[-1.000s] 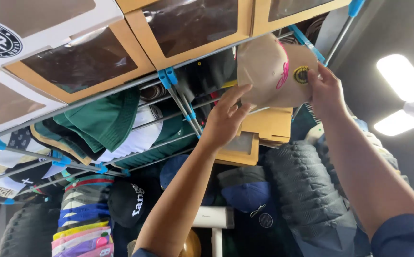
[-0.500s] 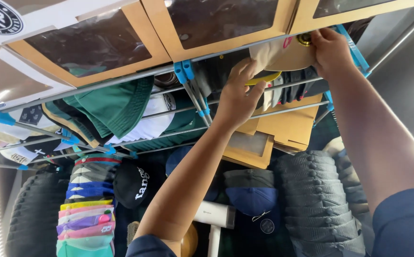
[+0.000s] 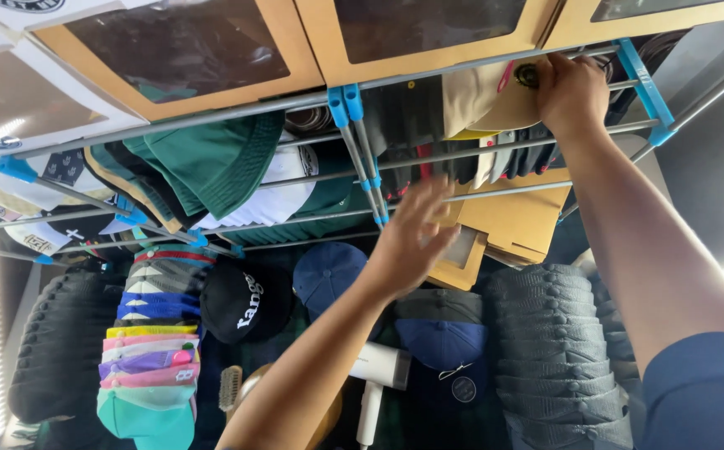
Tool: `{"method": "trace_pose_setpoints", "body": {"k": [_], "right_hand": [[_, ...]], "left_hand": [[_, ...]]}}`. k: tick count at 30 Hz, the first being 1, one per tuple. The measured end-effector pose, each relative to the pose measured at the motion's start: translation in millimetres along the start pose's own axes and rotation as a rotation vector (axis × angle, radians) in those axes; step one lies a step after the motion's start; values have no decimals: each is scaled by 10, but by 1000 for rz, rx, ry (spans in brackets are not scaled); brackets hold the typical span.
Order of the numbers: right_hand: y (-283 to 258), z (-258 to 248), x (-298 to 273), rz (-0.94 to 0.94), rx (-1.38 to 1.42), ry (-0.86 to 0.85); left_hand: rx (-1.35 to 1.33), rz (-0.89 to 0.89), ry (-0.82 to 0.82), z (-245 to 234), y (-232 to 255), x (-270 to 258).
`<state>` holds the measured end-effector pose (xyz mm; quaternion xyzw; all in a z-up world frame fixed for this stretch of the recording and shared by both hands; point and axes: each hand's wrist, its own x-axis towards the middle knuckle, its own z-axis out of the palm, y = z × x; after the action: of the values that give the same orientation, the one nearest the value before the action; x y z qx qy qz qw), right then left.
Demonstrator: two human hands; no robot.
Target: Cleaning and reshaping baseball caps using a brush and a hair dryer in a storage area.
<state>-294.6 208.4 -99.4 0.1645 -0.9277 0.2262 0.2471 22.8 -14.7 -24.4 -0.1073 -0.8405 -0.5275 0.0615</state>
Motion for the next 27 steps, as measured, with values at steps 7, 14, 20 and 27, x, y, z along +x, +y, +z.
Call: {"method": "trace_pose_setpoints", "body": {"k": [7,14,20,27], "right_hand": [[-502,-526,-667,-145,280,159],[-1972,-192,-2630,275,1034,-399],[-2986,614,-3662,245,1089,-888],[-3954,1224,-3645,132,835,-1007]], "left_hand": [[-91,-255,93,-313,-1007,-1705],[28,-571,469,-602,-1565,-2873],[15,-458,451,-908,-1799,-2839],[-88,-751,781,-1419,-3318,-3247]]}}
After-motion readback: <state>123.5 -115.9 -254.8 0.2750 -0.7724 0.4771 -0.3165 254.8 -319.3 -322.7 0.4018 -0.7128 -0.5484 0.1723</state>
